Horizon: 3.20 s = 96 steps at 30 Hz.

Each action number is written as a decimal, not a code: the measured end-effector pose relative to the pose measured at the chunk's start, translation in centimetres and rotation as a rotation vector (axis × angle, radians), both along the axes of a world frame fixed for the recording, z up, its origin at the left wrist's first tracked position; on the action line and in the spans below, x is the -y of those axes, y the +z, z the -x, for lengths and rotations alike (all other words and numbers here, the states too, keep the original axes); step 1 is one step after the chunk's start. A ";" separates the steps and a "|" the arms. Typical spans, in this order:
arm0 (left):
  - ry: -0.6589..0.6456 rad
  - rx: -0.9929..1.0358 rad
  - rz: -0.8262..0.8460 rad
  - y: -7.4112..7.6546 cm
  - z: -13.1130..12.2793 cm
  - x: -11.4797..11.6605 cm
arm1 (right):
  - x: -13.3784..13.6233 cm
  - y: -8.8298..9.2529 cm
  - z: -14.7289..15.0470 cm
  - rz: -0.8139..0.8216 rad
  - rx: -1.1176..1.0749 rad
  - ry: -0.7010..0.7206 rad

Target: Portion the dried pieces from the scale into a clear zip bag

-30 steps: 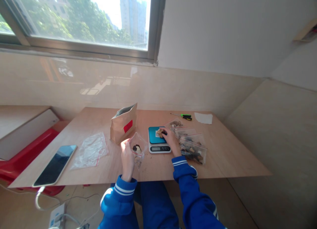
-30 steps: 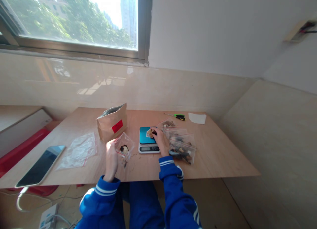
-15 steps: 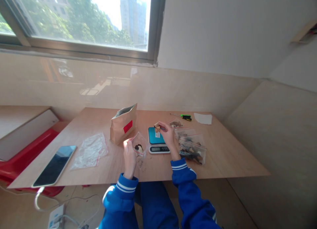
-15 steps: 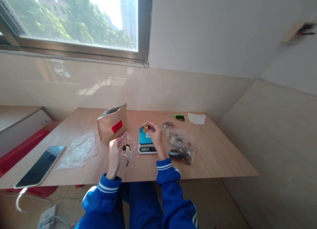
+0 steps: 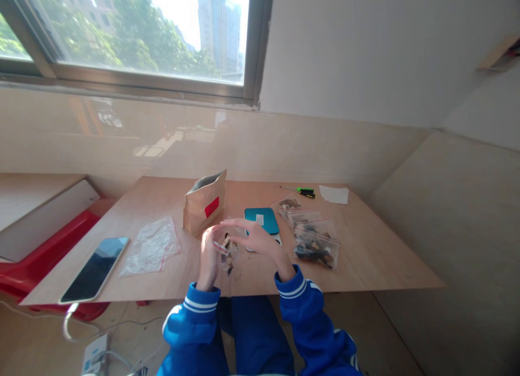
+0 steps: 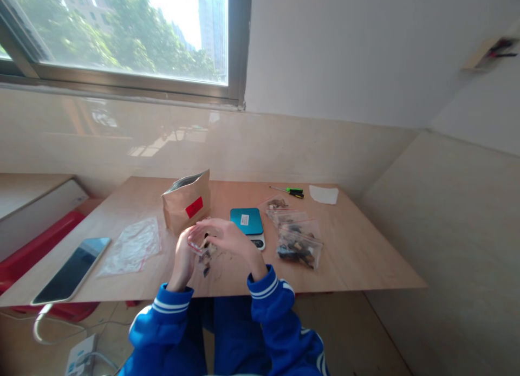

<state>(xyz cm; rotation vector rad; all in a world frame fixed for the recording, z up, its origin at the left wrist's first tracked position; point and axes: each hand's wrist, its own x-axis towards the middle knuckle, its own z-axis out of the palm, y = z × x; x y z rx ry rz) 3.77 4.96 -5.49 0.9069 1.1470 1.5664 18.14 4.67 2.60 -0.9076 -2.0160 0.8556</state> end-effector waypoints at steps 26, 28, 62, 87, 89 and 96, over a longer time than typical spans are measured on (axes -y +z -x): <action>-0.530 0.243 -0.020 4.6 2.4 3.6 | 1.4 -3.3 -2.0 0.188 -0.785 -0.739; -0.437 0.117 -0.050 4.1 2.1 3.5 | 1.5 -3.4 -1.9 0.194 -0.822 -0.785; -0.092 0.063 -0.098 4.9 0.7 3.6 | 4.4 -3.1 -3.2 0.108 -0.739 -0.777; -0.049 -0.078 -0.107 4.9 0.8 3.7 | 4.3 -3.4 -2.4 0.216 -0.740 -0.655; -0.032 -0.120 -0.110 5.1 0.8 3.8 | 4.4 -3.3 -2.4 0.196 -0.730 -0.669; 0.000 -0.176 -0.133 5.7 0.8 4.0 | 4.7 -2.9 -2.3 0.125 -0.720 -0.748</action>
